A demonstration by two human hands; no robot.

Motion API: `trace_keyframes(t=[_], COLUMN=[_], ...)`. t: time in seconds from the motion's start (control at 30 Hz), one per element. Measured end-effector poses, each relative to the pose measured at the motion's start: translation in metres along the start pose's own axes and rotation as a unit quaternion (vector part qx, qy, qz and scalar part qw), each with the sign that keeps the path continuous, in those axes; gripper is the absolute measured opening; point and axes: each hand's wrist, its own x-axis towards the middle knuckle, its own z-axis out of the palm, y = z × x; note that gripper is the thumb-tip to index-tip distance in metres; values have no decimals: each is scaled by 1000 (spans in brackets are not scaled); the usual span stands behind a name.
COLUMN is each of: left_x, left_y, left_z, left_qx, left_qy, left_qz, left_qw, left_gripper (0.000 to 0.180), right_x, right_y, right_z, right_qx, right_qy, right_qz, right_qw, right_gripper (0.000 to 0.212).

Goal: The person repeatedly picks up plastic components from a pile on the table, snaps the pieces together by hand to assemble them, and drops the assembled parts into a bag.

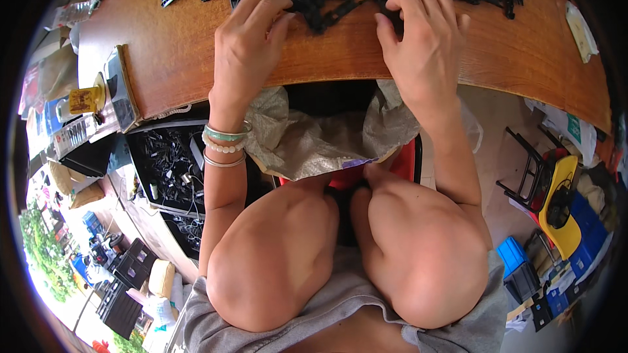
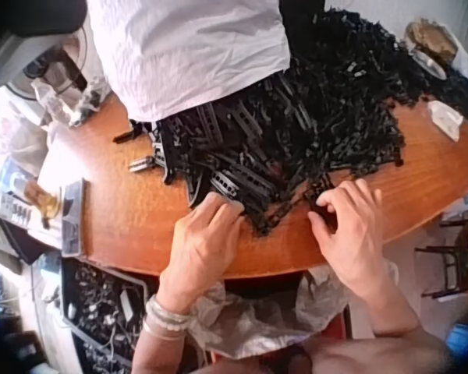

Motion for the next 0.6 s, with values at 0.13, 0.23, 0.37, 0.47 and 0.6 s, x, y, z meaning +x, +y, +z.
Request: trace_keyframes(t=[0.13, 0.23, 0.37, 0.47, 0.6], left_x=[3, 3, -1, -1, -3], left_y=[15, 22, 39, 43, 44], left_z=[4, -5, -14, -19, -22], left_qx=[36, -93, -496, -614, -683], left_qy=[-3, 129, 129, 90, 31], left_qz=[44, 23, -209, -324, -367], left_qw=[998, 987, 833, 714, 631], left_gripper=[18, 21, 12, 9, 11], right_x=[0, -3, -5, -7, -6], right_y=[8, 11, 22, 11, 11], right_z=[0, 2, 4, 3, 3], right_qx=[-19, 1, 86, -19, -23], right_qy=[22, 36, 89, 47, 77], right_qz=[-8, -26, -41, -8, -34], right_qw=[1000, 999, 991, 999, 996], right_gripper=[18, 19, 22, 21, 21])
